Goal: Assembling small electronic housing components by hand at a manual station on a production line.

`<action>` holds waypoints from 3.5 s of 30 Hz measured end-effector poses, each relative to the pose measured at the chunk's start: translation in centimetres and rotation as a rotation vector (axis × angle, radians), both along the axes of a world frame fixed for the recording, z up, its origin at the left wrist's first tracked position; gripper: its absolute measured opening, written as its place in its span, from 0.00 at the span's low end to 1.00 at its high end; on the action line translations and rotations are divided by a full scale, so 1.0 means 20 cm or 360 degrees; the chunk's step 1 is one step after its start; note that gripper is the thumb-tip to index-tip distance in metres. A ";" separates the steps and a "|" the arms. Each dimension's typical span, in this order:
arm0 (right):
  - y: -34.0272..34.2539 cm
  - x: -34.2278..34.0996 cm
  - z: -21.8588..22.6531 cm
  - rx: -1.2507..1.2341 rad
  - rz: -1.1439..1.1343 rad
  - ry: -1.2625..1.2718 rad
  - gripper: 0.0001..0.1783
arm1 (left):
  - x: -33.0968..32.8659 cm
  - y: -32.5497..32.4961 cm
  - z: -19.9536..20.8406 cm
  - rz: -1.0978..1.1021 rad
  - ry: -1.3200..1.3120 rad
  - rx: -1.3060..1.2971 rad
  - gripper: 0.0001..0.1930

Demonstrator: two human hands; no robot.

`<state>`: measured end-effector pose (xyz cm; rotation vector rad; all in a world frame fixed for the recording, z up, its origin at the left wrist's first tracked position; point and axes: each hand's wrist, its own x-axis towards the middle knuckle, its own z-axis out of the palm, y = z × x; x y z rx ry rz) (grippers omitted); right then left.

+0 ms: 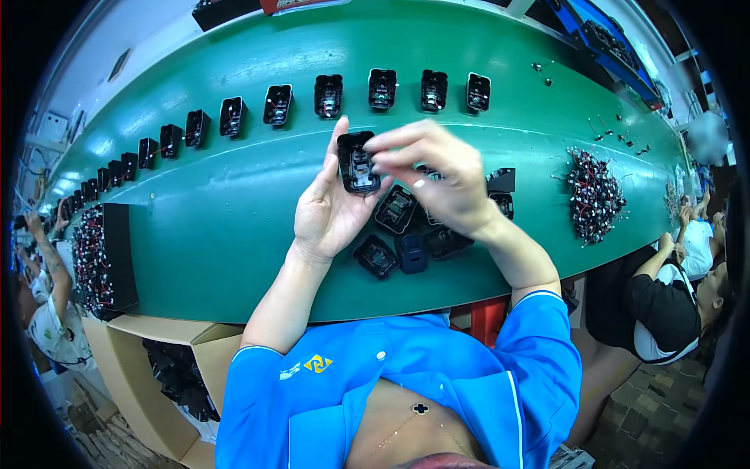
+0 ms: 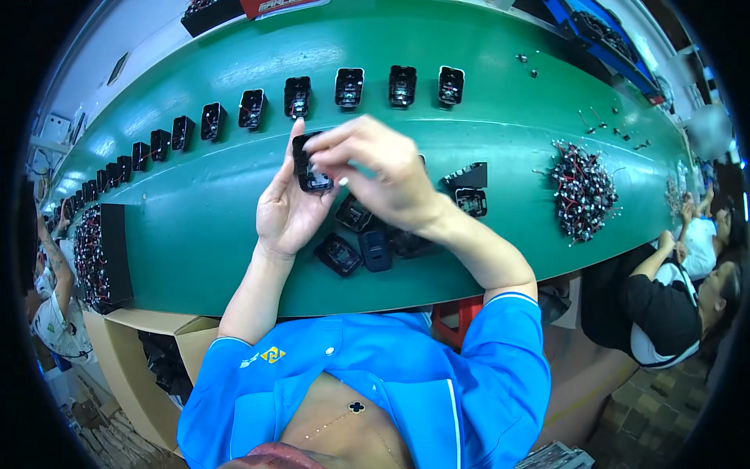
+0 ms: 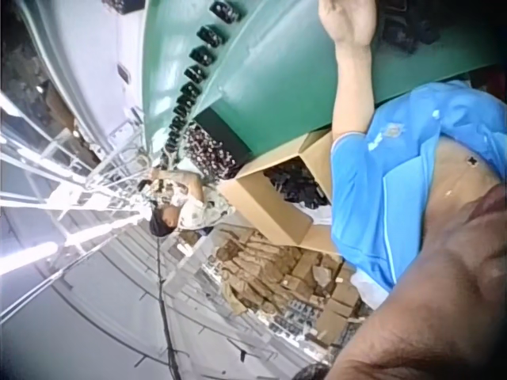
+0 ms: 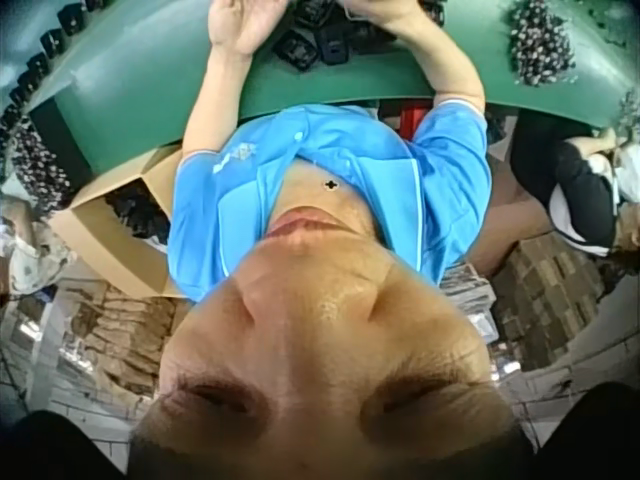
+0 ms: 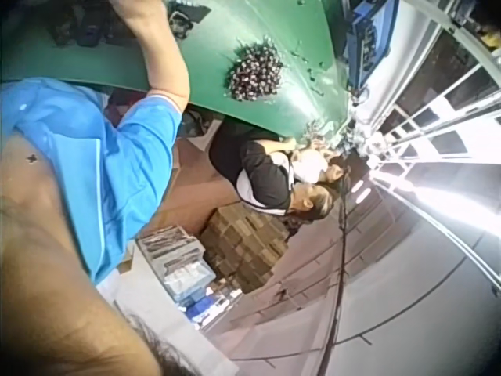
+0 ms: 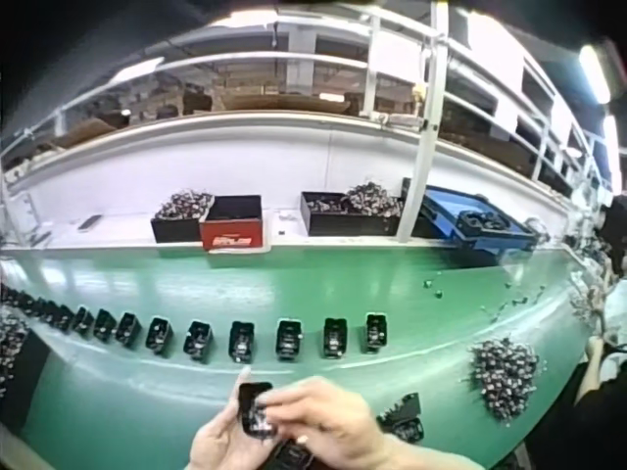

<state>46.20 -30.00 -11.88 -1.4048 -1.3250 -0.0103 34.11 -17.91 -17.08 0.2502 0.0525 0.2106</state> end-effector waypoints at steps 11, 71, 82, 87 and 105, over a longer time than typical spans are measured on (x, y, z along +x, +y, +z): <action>0.04 -0.07 -0.12 -0.0252 -0.0328 -0.0338 0.09 | -0.01 -0.01 -0.08 0.0055 -0.0265 0.0133 0.26; -0.10 0.28 -0.04 -0.0445 -0.0451 -0.0829 0.16 | 0.07 -0.13 -0.04 0.0512 0.0316 0.1511 0.25; -0.48 1.07 -0.20 -0.1676 -0.0897 -0.0595 0.18 | 0.10 -0.11 -0.15 0.0133 0.0571 0.3053 0.19; -0.45 1.05 -0.16 -0.1691 -0.0937 -0.0554 0.19 | 0.09 -0.07 -0.14 0.0222 0.0889 0.2920 0.17; -0.60 1.69 -0.56 -0.0648 -0.2196 0.0353 0.09 | 0.03 0.19 -0.22 0.0483 0.0892 0.1549 0.24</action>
